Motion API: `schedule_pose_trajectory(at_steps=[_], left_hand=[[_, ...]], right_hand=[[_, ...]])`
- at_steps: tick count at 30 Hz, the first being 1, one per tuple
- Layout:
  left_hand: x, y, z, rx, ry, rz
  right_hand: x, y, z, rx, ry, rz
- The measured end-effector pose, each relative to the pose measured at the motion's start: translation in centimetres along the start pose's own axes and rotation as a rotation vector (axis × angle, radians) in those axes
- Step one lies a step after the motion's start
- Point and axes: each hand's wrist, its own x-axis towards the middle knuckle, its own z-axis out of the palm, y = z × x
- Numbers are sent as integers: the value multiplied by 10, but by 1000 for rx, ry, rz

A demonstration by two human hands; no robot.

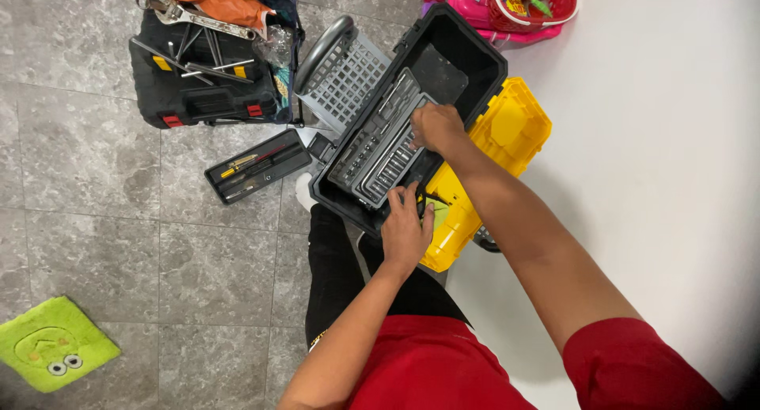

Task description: The person wipes various metal tools with a green cloth and places them into a yellow toolbox. They handle sockets, a ratchet, and a T-handle wrench, cleaning each before returning them to the case.

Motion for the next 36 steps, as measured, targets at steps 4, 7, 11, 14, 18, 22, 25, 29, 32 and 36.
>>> schedule_pose_trajectory(at_steps=[4, 7, 11, 14, 18, 22, 25, 29, 32, 36], left_hand=[[-2, -3, 3, -3, 6, -1], [-2, -5, 3, -6, 33, 37], [-7, -4, 4, -10, 12, 17], [-4, -5, 1, -35, 58, 87], [-6, -7, 2, -37, 43, 62], [-3, -9, 0, -58, 22, 45], [-8, -11, -1, -43, 59, 73], [-2, -8, -1, -36, 10, 45], [-4, -9, -2, -29, 33, 60], [-4, -7, -3, -23, -5, 35]], right_hand=[[2, -8, 10, -124, 19, 34], [3, -8, 21, -200, 106, 13], [-2, -3, 33, 41, 125, -175], [0, -10, 34, -56, 128, -147], [-3, -16, 31, -36, -59, -111], [-3, 0, 12, 220, 153, -209], [0, 2, 8, 204, 131, -136], [9, 0, 8, -25, 22, -62], [12, -9, 17, -149, -46, -28], [12, -9, 22, -212, -38, -153]])
